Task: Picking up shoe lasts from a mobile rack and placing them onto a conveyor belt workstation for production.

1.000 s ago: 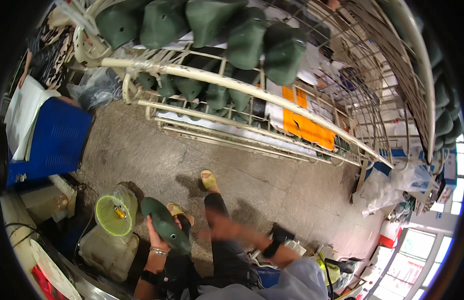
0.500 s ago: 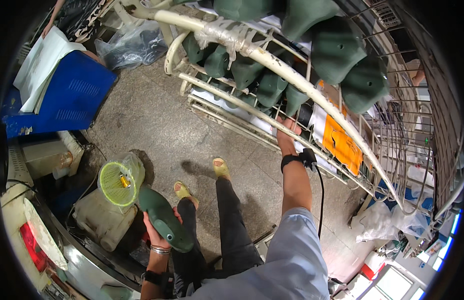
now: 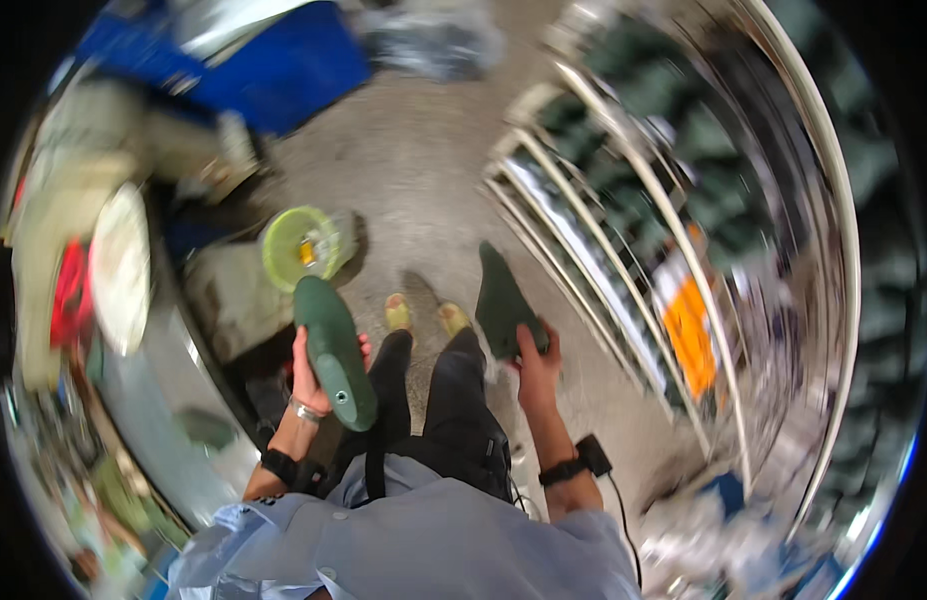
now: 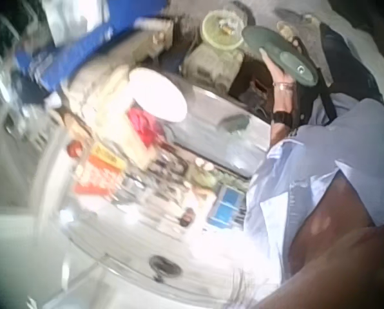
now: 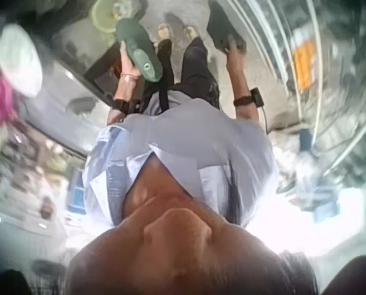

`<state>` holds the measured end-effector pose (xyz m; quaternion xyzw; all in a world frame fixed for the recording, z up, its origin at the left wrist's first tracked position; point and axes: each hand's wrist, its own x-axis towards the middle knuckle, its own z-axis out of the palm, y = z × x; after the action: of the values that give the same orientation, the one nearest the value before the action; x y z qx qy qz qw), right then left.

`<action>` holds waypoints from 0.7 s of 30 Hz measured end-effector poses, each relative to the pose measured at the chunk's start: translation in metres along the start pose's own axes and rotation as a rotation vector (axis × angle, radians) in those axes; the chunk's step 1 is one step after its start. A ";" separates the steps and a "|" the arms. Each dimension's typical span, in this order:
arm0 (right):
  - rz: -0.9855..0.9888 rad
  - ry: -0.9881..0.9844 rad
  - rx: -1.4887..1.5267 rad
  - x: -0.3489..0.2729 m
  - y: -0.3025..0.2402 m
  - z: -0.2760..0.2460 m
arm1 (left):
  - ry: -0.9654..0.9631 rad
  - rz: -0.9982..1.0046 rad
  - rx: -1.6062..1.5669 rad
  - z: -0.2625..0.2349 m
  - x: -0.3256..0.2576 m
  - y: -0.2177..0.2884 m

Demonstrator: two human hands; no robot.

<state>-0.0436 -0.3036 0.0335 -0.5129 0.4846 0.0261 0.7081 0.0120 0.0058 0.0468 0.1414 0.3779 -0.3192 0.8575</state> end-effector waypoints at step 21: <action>0.168 -1.310 -0.770 -0.202 -0.005 0.142 | 0.197 1.051 -0.822 -0.233 -0.267 -0.069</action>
<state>-0.0541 -0.1062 0.1821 -0.5646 -0.0403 0.5459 0.6178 -0.2995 0.1834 0.0865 -0.0026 0.4262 0.3246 0.8444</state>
